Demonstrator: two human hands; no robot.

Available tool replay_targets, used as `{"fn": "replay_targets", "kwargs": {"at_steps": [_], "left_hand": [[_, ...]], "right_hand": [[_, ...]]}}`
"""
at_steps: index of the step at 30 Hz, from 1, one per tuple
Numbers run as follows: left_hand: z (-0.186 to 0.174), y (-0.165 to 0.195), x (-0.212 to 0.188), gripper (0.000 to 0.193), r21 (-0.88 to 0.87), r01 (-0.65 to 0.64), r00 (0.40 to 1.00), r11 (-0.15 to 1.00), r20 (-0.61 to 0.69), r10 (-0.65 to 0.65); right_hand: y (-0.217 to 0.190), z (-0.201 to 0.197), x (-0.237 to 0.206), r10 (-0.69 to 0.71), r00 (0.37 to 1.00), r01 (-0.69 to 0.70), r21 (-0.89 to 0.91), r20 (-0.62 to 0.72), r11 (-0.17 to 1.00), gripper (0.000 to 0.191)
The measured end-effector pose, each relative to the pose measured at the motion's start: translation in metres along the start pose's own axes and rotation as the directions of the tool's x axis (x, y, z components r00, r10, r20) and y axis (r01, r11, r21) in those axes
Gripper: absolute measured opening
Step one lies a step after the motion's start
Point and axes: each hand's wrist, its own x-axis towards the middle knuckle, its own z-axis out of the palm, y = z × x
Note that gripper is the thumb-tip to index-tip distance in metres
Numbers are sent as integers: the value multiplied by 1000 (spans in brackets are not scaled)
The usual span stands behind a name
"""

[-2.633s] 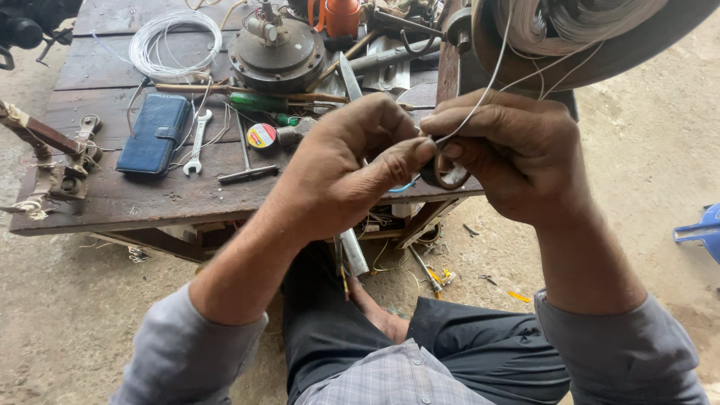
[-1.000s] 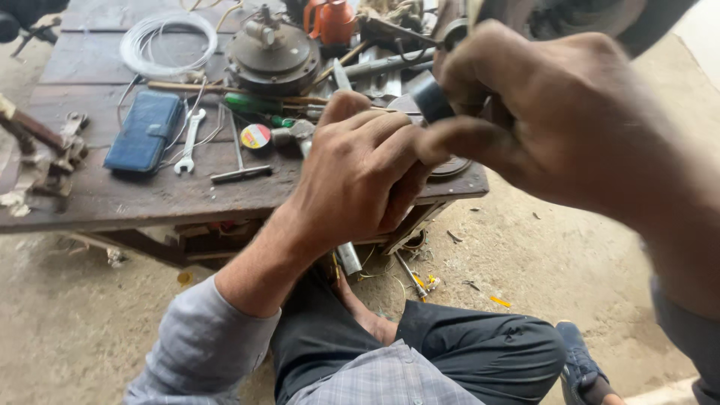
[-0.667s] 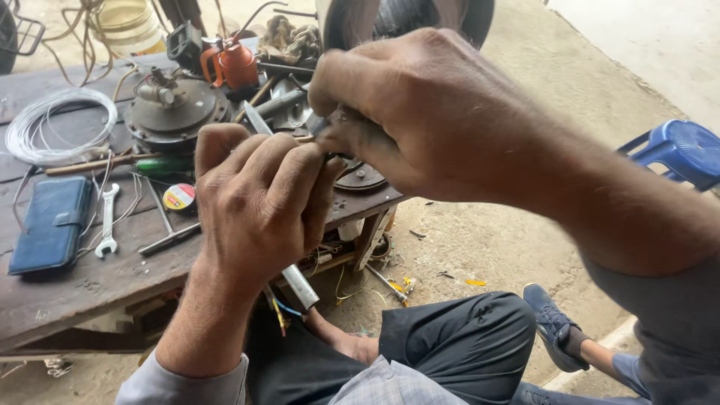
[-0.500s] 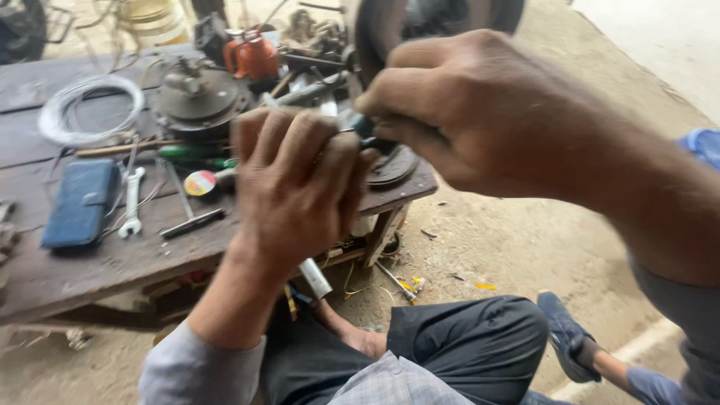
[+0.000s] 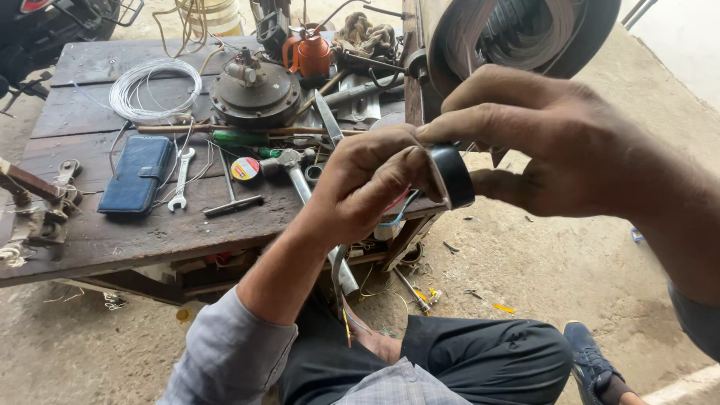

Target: The person sits on the ground and wraps black electrical tape around a bundle of wires connected to a small motor component, tearing tape pieces by hand and pressing them around the wiring. They continue taping different sections of the wire harness throughout the clip.

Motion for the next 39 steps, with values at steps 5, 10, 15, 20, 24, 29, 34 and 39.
{"fn": "replay_targets", "kwargs": {"at_steps": [5,10,15,20,24,29,34,39], "left_hand": [[8,2,1,17,332,-93,985,939,-109,135],[21,10,3,14,819,-159,935,552,-54,350],[27,10,7,19,918,-175,937,355,45,346],[20,3,3,20,918,-152,946,367,27,323],[34,6,1,23,946,-61,903,320,-84,421],[86,21,-19,19,470,-19,888,883,-398,231],[98,-3,-17,57,-563,45,864,825,-392,-315],[83,-9,-8,72,-306,-69,907,949,-415,-68]], "right_hand": [[-4,4,-4,87,983,-81,42,-162,996,56],[-9,14,1,229,936,-224,50,-268,973,37],[-18,7,14,372,920,-388,-151,-122,909,27],[-13,-10,6,95,995,-99,-134,-31,986,23],[-8,-6,-5,50,993,-68,-170,-109,983,19],[-9,-3,-8,61,971,-101,-164,-233,981,14],[-9,2,-8,74,965,-97,-82,-253,992,14],[-3,1,-17,105,962,-111,-12,-253,994,14]]}}
